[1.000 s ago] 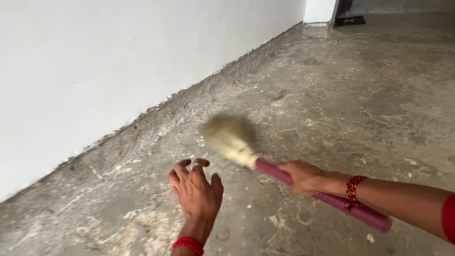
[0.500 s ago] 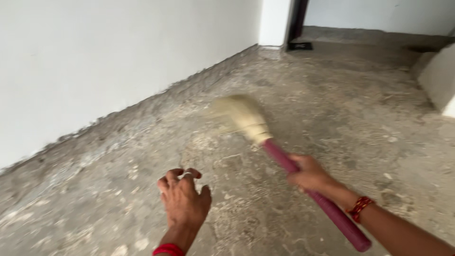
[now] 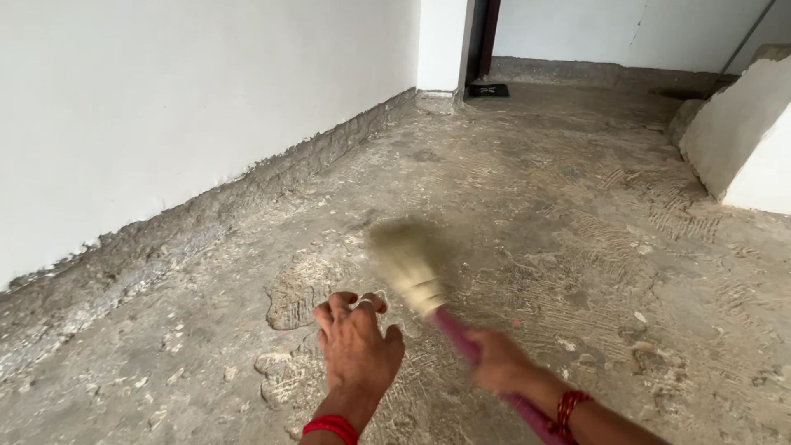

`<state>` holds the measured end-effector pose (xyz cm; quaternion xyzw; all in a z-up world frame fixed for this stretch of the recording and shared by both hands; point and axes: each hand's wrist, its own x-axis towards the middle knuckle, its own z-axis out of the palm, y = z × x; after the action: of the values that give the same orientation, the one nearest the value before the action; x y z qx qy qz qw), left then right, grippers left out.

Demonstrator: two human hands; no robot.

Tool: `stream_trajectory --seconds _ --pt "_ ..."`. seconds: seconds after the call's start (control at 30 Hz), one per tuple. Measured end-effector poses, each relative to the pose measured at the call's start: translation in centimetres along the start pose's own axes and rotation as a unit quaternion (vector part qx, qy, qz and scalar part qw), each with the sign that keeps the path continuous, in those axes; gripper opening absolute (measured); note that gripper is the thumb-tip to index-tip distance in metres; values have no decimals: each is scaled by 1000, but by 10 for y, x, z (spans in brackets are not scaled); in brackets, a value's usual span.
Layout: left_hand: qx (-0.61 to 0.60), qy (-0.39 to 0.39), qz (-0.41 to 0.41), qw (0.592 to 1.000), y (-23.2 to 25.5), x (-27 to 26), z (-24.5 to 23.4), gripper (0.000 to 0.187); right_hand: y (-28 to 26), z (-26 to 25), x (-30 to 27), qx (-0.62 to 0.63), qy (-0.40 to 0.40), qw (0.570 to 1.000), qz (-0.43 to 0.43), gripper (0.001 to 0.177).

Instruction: The person sweeps an unfinished floor using a broom, moving dust and debris along the base of a wall and across the open space.

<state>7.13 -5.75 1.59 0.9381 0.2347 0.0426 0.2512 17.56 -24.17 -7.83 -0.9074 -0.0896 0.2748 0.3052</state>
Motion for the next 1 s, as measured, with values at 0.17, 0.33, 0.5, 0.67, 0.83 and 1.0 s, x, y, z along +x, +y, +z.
stream_trajectory --seconds 0.17,0.33,0.5,0.67,0.83,1.0 --pt "28 -13 -20 999 -20 16 8 43 -37 25 -45 -164 -126 961 -186 79" --pt "0 45 -50 998 -57 15 2 39 -39 30 -32 33 -114 935 -334 78" --pt "-7 78 -95 992 -109 4 -18 39 -63 -6 33 11 40 984 -170 68" --pt "-12 114 -170 979 -165 -18 -44 41 -117 1 73 96 123 988 5 52" --pt "34 128 -228 965 -224 -37 -68 41 -147 58 69 103 79 991 6 48" --pt "18 136 -276 951 -257 -51 -79 38 -168 120 20 -42 -77 980 -180 50"
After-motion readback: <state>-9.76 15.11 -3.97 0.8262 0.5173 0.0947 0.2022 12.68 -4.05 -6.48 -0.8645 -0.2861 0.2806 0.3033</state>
